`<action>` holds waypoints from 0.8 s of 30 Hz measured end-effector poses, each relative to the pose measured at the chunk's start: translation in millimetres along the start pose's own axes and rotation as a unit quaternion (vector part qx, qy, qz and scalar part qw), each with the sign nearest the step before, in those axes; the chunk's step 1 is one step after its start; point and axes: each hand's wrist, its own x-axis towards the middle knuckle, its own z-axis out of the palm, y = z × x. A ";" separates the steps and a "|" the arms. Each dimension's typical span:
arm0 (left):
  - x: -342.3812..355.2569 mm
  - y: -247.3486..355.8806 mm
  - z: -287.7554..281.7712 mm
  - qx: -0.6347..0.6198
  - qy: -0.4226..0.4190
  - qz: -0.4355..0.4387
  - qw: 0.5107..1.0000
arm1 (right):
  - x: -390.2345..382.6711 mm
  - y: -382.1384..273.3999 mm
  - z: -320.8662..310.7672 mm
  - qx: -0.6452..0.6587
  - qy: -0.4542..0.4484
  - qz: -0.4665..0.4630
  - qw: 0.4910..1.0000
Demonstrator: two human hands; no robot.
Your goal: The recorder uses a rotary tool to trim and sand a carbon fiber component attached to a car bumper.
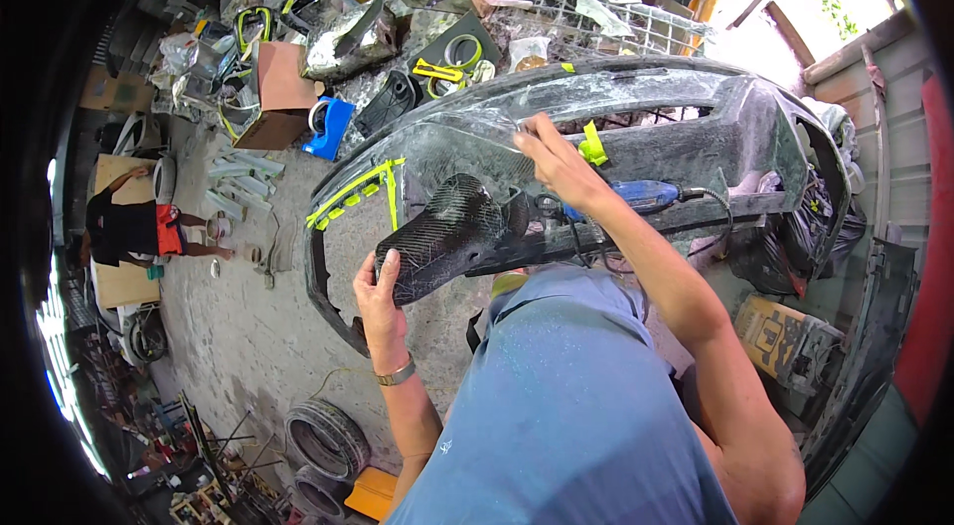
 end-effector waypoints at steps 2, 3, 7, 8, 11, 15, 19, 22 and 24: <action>-4.3 -9.6 2.0 -0.043 0.067 -0.008 0.997 | -17.6 10.3 0.1 -0.085 -0.018 -0.020 0.996; -3.4 -17.0 -4.4 -0.043 0.053 -0.043 0.997 | -29.7 14.1 3.6 -0.178 -0.024 -0.077 0.981; -7.7 -29.5 -0.5 -0.088 0.091 -0.132 0.983 | -64.0 6.9 16.4 -0.354 -0.109 -0.080 0.926; -8.3 -30.8 -1.0 -0.090 0.090 -0.136 0.982 | -69.2 8.3 18.3 -0.355 -0.109 -0.076 0.925; -12.9 -30.4 0.3 -0.109 0.065 -0.129 0.983 | -78.3 14.3 20.4 -0.416 -0.132 -0.063 0.898; -21.6 -37.2 6.7 -0.154 0.087 -0.135 0.975 | -84.0 14.5 30.5 -0.441 -0.105 -0.069 0.889; -32.9 -37.8 20.2 -0.195 0.126 -0.140 0.963 | -86.7 11.3 35.4 -0.478 -0.137 0.040 0.867; -39.7 -32.0 32.9 -0.162 0.166 -0.149 0.961 | -88.7 20.8 34.3 -0.499 -0.107 -0.045 0.859; -40.8 -30.3 38.5 -0.134 0.196 -0.130 0.963 | -89.2 19.1 33.3 -0.511 -0.096 -0.079 0.851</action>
